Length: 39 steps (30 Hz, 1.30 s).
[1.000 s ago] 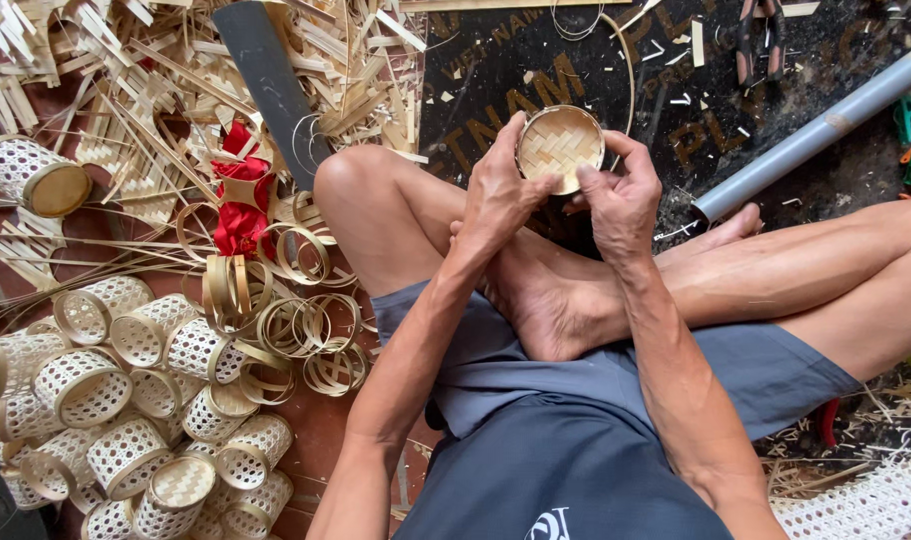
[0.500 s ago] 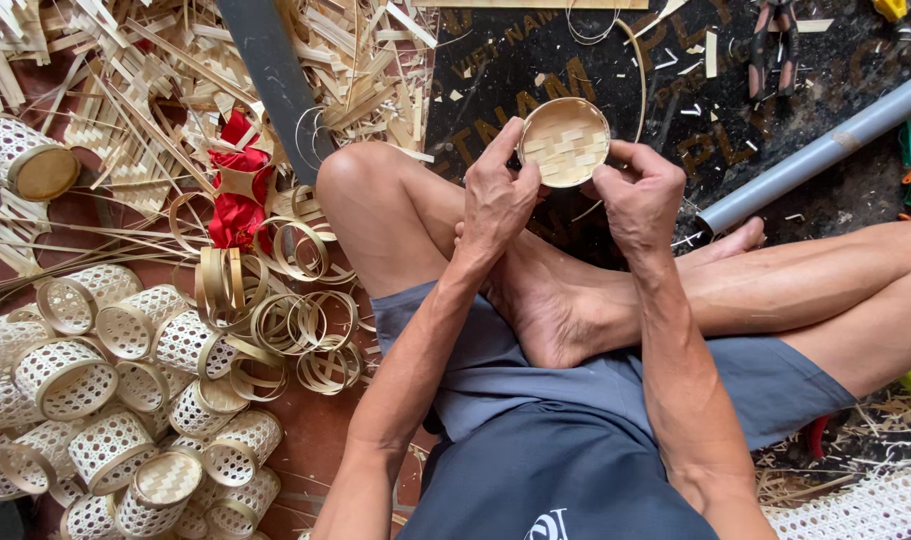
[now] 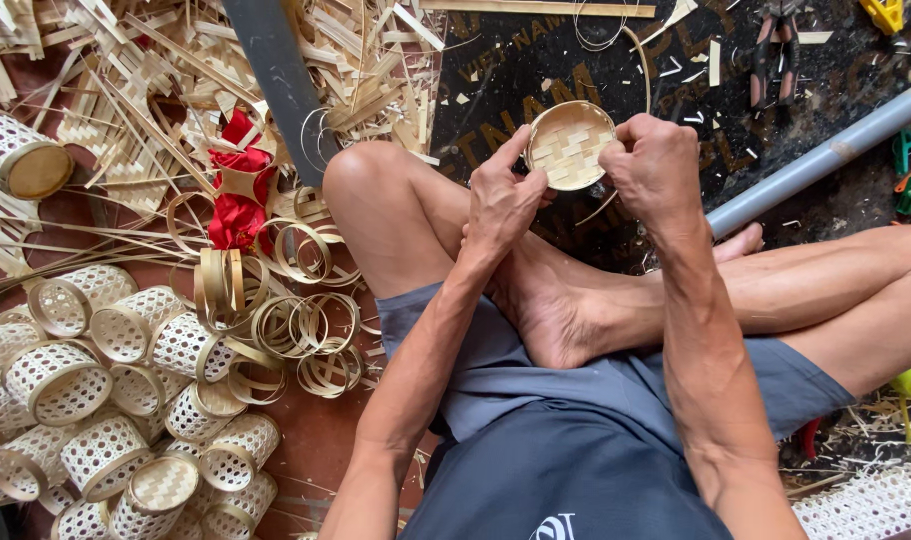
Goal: The person sits on the floor assembling a woven bamboo basket: they fit a woven cylindrical body to a round woven base, tuck and press the rim strips, and use a gray plastic pipe to press and seat the rim and base edges, working the basket around on their lap.
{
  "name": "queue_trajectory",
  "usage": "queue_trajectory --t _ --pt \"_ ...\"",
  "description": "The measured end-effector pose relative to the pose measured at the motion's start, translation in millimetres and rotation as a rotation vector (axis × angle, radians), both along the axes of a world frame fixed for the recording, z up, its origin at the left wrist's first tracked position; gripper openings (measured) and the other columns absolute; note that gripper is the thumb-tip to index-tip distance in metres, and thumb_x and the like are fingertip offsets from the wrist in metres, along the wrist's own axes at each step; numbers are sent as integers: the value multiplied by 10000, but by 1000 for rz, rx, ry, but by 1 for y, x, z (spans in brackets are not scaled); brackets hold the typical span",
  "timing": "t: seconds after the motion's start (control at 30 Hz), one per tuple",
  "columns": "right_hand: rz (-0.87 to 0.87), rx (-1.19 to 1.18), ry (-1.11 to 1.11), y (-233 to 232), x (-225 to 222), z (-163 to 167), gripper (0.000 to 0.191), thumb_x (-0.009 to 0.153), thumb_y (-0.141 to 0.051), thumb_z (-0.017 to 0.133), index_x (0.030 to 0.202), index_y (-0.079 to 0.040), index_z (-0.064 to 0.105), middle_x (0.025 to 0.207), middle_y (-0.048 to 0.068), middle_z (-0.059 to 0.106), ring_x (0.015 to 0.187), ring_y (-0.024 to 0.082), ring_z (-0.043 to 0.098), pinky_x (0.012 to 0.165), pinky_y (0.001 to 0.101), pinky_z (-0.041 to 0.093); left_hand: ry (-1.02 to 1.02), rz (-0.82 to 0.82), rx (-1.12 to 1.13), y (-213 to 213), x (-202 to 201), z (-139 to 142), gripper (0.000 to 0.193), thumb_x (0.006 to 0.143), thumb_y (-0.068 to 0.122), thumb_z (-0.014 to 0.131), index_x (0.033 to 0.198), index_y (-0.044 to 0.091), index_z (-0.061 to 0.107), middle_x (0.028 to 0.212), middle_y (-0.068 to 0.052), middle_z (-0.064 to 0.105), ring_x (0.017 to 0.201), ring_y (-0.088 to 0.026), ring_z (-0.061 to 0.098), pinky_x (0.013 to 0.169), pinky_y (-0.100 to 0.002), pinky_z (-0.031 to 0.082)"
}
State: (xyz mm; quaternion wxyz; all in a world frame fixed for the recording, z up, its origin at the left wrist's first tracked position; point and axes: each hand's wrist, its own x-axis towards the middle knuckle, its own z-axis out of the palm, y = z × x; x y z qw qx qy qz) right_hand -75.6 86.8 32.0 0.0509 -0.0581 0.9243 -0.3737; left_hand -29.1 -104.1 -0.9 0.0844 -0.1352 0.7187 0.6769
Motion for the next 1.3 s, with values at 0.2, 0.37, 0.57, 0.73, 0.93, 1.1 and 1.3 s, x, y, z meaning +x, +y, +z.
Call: queue_trajectory --t 0.2,0.37,0.57,0.73,0.93,1.1,1.3 --pt "113 15 -313 19 -13 7 178 977 -147 685 975 5 778 754 107 750 642 137 716 578 306 572 147 -42 -94 -4 3 2 559 905 90 567 1451 -26 545 881 -141 765 686 -120 772 642 -285 629" --pt "84 -146 -506 21 -23 15 181 938 -164 699 944 9 751 740 94 743 646 98 734 580 285 612 67 -20 -130 -3 -2 -7 600 868 97 592 1455 -15 532 804 -175 754 580 -116 680 569 -289 581" --pt "108 277 -319 4 -22 9 172 936 -126 683 847 6 751 671 136 728 578 188 718 593 340 594 177 -21 -239 0 -4 -6 562 865 93 603 1415 -17 554 1121 -193 698 560 -112 653 563 -286 588" --pt "183 221 -68 10 -11 5 237 987 -160 680 839 13 744 677 155 703 612 226 722 649 369 602 221 -33 -196 1 1 0 485 892 78 556 1372 19 596 903 -176 751 659 -152 700 649 -311 597" --pt "121 416 -201 4 -4 0 213 839 -155 724 813 55 703 760 287 681 723 391 734 715 492 598 110 -54 -133 2 5 3 476 871 75 538 1337 -2 600 832 -194 735 711 -213 751 683 -339 604" --pt "21 440 -64 -10 6 -3 232 858 -136 710 948 69 655 858 349 686 826 506 703 735 558 570 233 -43 -330 4 -1 6 512 870 63 603 1376 -11 607 891 -228 738 777 -209 739 736 -342 604" --pt "44 393 -54 -3 23 0 182 893 -119 685 948 49 641 825 342 681 801 507 701 732 566 565 -54 -87 111 -7 -9 2 615 810 32 571 1418 -32 509 1073 -133 758 658 -143 740 568 -307 648"
